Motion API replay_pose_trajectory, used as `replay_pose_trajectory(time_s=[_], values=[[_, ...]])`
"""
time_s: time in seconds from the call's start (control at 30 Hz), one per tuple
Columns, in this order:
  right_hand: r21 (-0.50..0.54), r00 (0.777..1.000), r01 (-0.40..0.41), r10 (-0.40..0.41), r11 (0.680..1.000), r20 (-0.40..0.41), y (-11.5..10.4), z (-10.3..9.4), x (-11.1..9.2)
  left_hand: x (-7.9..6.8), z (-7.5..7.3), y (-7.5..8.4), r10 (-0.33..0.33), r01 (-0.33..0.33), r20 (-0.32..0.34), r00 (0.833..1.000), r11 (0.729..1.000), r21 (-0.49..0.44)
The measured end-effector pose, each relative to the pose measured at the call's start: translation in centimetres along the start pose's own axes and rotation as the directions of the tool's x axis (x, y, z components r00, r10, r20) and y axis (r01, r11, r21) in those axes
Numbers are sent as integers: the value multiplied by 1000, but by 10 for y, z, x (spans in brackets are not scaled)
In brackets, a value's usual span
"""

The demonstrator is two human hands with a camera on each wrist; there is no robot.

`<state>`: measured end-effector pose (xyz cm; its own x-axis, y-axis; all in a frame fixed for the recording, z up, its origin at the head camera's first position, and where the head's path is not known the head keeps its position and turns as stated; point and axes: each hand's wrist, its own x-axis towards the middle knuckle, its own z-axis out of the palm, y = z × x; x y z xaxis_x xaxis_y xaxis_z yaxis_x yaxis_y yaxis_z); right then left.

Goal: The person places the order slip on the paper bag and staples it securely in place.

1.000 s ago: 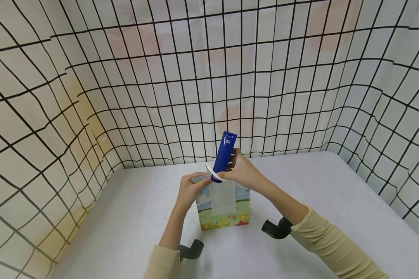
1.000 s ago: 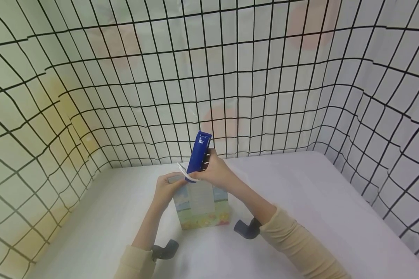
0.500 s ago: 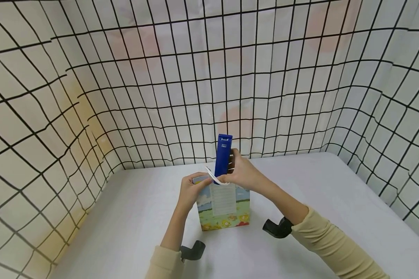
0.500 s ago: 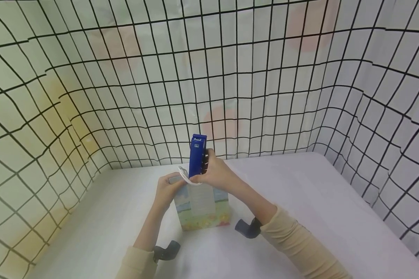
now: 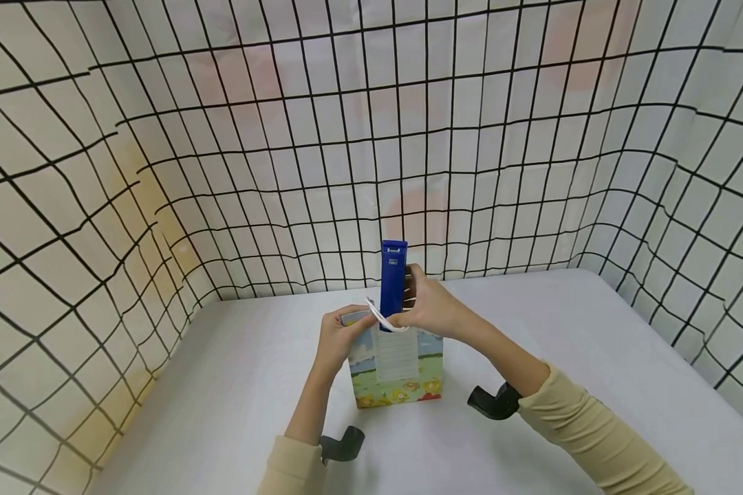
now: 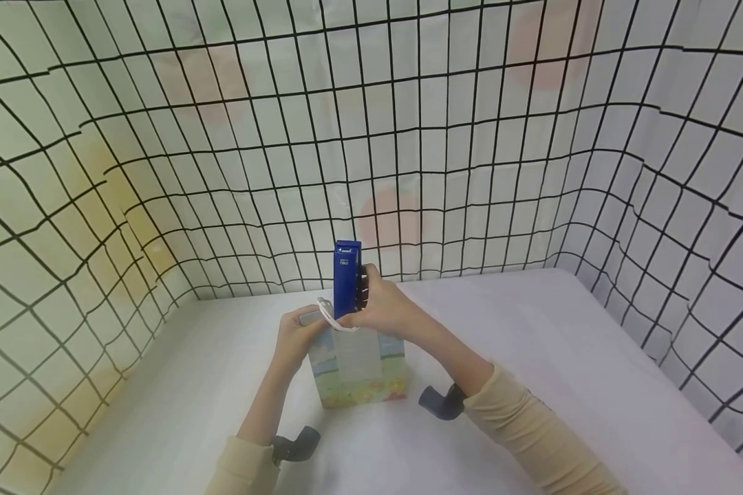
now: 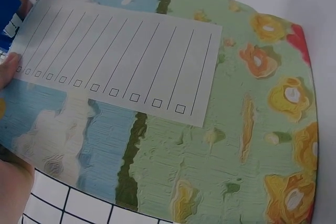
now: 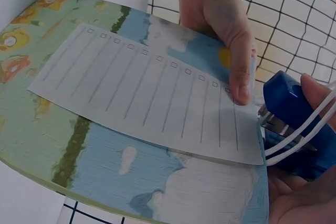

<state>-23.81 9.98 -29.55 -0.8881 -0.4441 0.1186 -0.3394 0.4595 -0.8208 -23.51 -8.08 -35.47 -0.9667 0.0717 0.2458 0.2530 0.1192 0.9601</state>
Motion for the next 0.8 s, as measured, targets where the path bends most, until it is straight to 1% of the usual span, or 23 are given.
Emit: replay_pose_trajectory(time_s=[0.1,0.17,0.23,0.3,0.4,0.57,0.8], values=[[-17,1000,-9,9,1000,6,0,1,0,2,-1,-3,-9,9,-11,1000,1000,-17],[-47,1000,-9,10,999,14,0,1,0,4,-1,-9,-13,13,-19,1000,1000,-25],[-87,1000,-13,15,996,18,0,1,0,7,-1,-17,-31,30,-29,999,999,-30],[-122,1000,-10,13,992,21,1,1,1,8,-1,-19,-27,27,-35,999,999,-23],[-144,1000,-3,7,990,27,1,1,1,8,-2,-21,-13,12,-38,999,1000,-25],[-149,999,15,-9,989,40,2,0,2,8,-2,-21,-3,2,-34,999,1000,-31],[-116,998,36,-30,993,54,3,-1,2,7,-2,-19,-38,35,-26,999,996,-78]])
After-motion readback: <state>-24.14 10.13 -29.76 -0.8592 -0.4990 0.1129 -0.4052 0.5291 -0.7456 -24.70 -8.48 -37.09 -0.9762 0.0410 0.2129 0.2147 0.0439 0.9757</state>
